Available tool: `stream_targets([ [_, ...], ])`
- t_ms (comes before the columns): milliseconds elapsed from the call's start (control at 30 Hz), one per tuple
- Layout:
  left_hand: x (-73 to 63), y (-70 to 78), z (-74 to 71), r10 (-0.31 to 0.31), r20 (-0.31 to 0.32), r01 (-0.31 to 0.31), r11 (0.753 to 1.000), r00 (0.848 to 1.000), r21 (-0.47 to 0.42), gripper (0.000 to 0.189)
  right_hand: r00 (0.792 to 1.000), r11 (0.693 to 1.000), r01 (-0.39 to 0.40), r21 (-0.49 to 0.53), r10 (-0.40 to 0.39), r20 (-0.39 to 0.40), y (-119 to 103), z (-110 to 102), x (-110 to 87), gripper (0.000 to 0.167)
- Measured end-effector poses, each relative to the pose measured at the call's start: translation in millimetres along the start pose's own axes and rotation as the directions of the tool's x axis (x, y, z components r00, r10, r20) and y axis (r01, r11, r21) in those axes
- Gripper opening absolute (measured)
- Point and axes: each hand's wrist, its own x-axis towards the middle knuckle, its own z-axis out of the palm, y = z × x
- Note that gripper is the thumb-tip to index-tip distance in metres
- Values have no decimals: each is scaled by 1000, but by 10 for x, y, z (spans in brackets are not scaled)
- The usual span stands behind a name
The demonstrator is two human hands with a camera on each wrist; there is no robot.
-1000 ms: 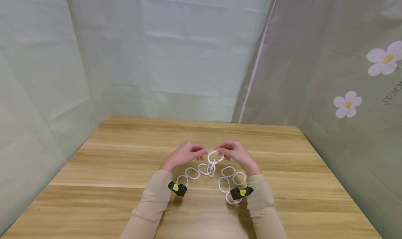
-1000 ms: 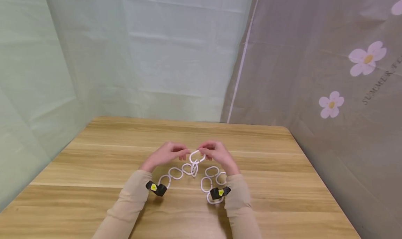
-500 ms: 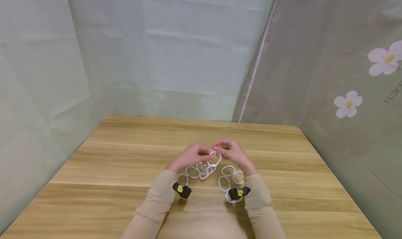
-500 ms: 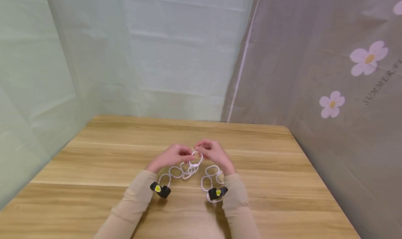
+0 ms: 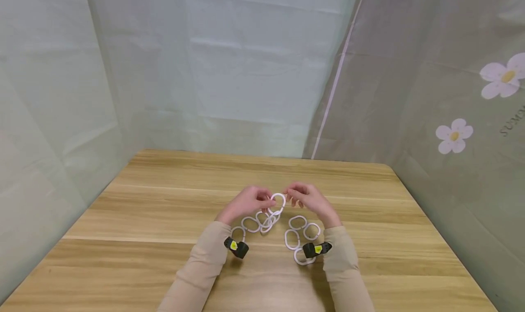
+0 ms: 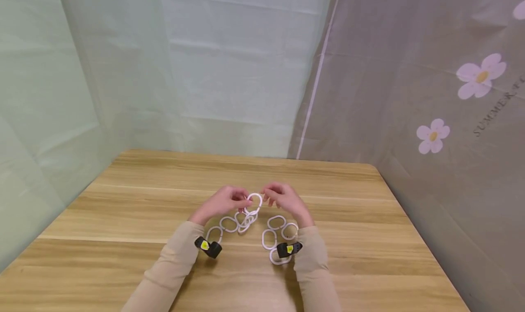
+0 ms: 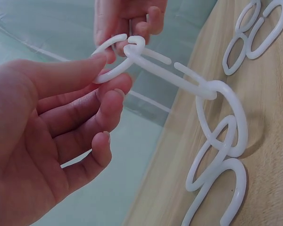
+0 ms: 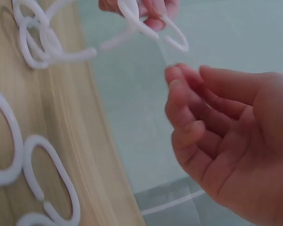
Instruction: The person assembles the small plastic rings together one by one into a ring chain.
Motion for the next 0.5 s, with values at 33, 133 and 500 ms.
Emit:
stream_targets([
  [33,-3,3,-3,-7,-6,7,1000,1000,1,18,1000,1000,4,-17,-3,9,11,-14,-6,25],
  [133,-1,-3,-8,-20,-15,20,1000,1000,1,17,999,997,2,-82,1,39,51,-45,-27,21],
  [500,-10,11,-26,-33,1,33,999,999,33,13,981,928,73,-366,-1,194,215,-83,-71,18],
])
